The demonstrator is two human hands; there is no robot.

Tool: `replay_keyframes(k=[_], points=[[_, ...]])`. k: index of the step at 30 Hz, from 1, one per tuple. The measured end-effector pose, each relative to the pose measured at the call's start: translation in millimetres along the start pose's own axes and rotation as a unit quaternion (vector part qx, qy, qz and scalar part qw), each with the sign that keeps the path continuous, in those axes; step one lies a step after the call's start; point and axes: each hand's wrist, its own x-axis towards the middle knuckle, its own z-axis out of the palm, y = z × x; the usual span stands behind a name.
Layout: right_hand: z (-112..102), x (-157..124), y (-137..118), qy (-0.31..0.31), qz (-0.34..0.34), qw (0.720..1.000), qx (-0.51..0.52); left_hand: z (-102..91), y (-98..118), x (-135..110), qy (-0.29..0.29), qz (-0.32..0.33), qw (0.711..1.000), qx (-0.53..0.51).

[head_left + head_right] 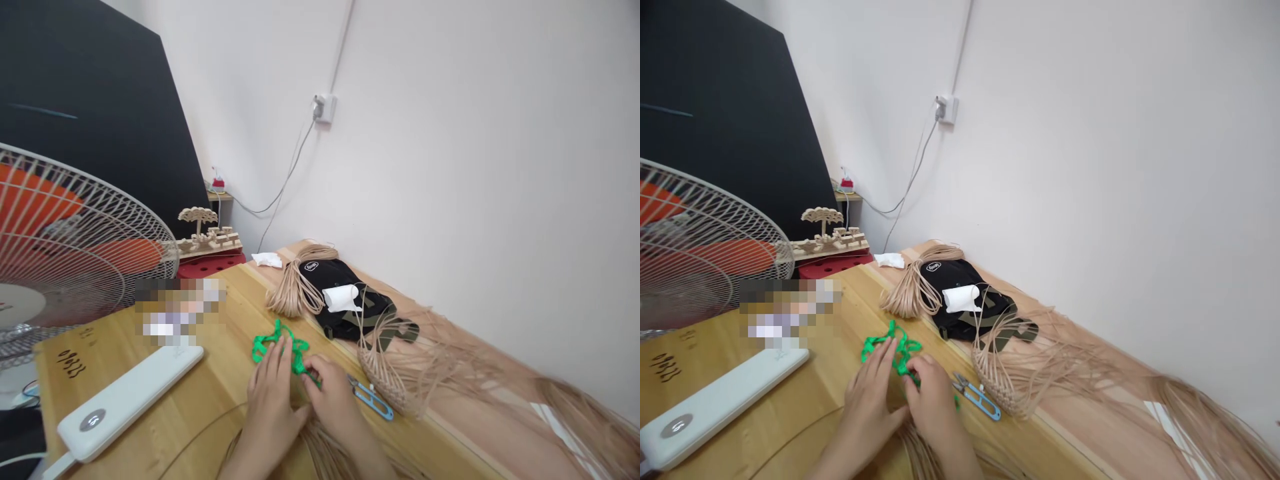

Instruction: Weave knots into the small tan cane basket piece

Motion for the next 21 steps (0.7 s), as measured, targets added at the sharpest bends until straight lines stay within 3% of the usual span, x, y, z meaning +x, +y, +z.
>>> replay_keyframes(k=[2, 4, 6, 8, 10, 12, 15, 17, 18, 21], points=[[-14.0, -10.5, -18.2, 0.017, -0.048, 0.996, 0.079, -4.2, -1.6, 4.0, 0.018, 0.011, 0.998, -0.062], [-27.2, -22.0, -35.6, 0.020, -0.099, 0.980, 0.169, -13.0, 3.3, 7.2, -0.002, 0.020, 0.987, -0.161], [-37.0, -32.7, -48.7, 0.006, -0.156, 0.946, 0.283, -23.8, 13.8, 8.5, -0.053, 0.031, 0.956, -0.288], [-44.6, -41.1, -55.5, 0.015, -0.181, 0.911, 0.370, -32.9, 26.4, 7.7, -0.124, 0.043, 0.905, -0.404], [-52.0, -46.7, -55.8, 0.072, -0.139, 0.901, 0.404, -37.7, 37.2, 5.4, -0.196, 0.026, 0.855, -0.480], [-58.7, -49.4, -50.5, 0.153, -0.054, 0.881, 0.445, -38.0, 43.9, 2.7, -0.247, -0.027, 0.819, -0.517], [-58.5, -49.3, -36.3, 0.202, 0.028, 0.811, 0.548, -33.5, 47.8, -0.3, -0.282, -0.088, 0.786, -0.543], [-47.0, -48.0, -26.5, 0.185, 0.074, 0.782, 0.591, -29.6, 49.2, -1.0, -0.286, -0.098, 0.794, -0.528], [-38.3, -47.4, -22.7, 0.170, 0.106, 0.777, 0.596, -27.7, 50.1, -1.1, -0.265, -0.089, 0.816, -0.506], [-8.8, -45.8, -17.8, 0.106, 0.183, 0.777, 0.593, -24.5, 53.3, -1.1, -0.155, -0.020, 0.929, -0.336]])
